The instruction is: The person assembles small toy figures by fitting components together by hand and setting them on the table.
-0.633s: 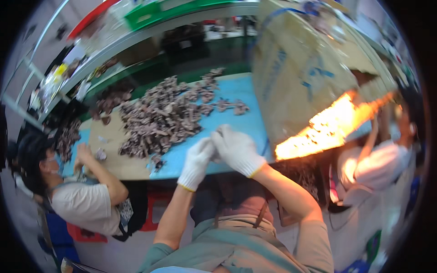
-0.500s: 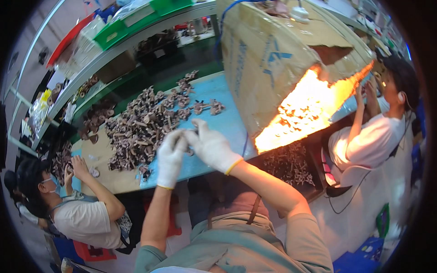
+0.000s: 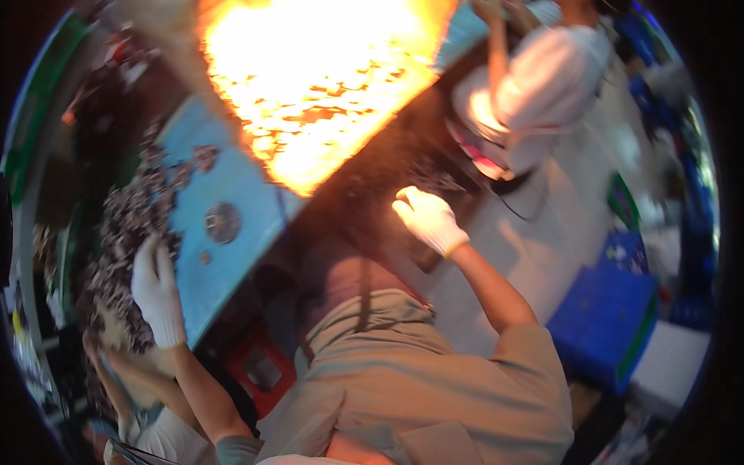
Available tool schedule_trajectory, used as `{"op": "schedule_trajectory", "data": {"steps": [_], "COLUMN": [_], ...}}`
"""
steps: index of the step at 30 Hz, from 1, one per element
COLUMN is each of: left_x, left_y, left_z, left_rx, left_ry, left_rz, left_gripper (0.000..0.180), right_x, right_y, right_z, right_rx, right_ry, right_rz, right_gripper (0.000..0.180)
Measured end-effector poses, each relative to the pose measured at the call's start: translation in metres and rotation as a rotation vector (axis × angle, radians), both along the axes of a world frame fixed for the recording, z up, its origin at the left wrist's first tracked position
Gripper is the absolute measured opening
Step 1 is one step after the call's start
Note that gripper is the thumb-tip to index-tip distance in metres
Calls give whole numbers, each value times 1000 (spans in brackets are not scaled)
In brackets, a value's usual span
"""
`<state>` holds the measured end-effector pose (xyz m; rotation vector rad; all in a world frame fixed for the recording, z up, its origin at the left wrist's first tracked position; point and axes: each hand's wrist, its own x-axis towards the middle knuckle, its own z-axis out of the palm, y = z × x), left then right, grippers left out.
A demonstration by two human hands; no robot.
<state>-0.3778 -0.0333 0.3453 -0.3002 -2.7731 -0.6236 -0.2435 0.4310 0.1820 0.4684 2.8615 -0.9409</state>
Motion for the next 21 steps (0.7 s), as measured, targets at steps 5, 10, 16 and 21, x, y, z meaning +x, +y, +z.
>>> {"op": "schedule_trajectory", "data": {"steps": [5,10,16,21], "left_x": [18,12,19,16], "left_y": [18,22,2,45], "left_z": [-79,-92,-76,-46], "left_rx": [-390,-222,101,867], "left_ry": [-94,-113,-105,-419], "left_rz": [40,14,91,213], "left_gripper": [38,31,27,31], "right_x": [55,44,-27,1], "right_y": [81,58,-10,30], "right_z": [-77,-108,-130,-166], "right_rx": [136,49,514,419], "right_ry": [-306,-146,-141,60], "right_rz": [-174,7,595,442], "right_gripper": [46,55,34,20]}}
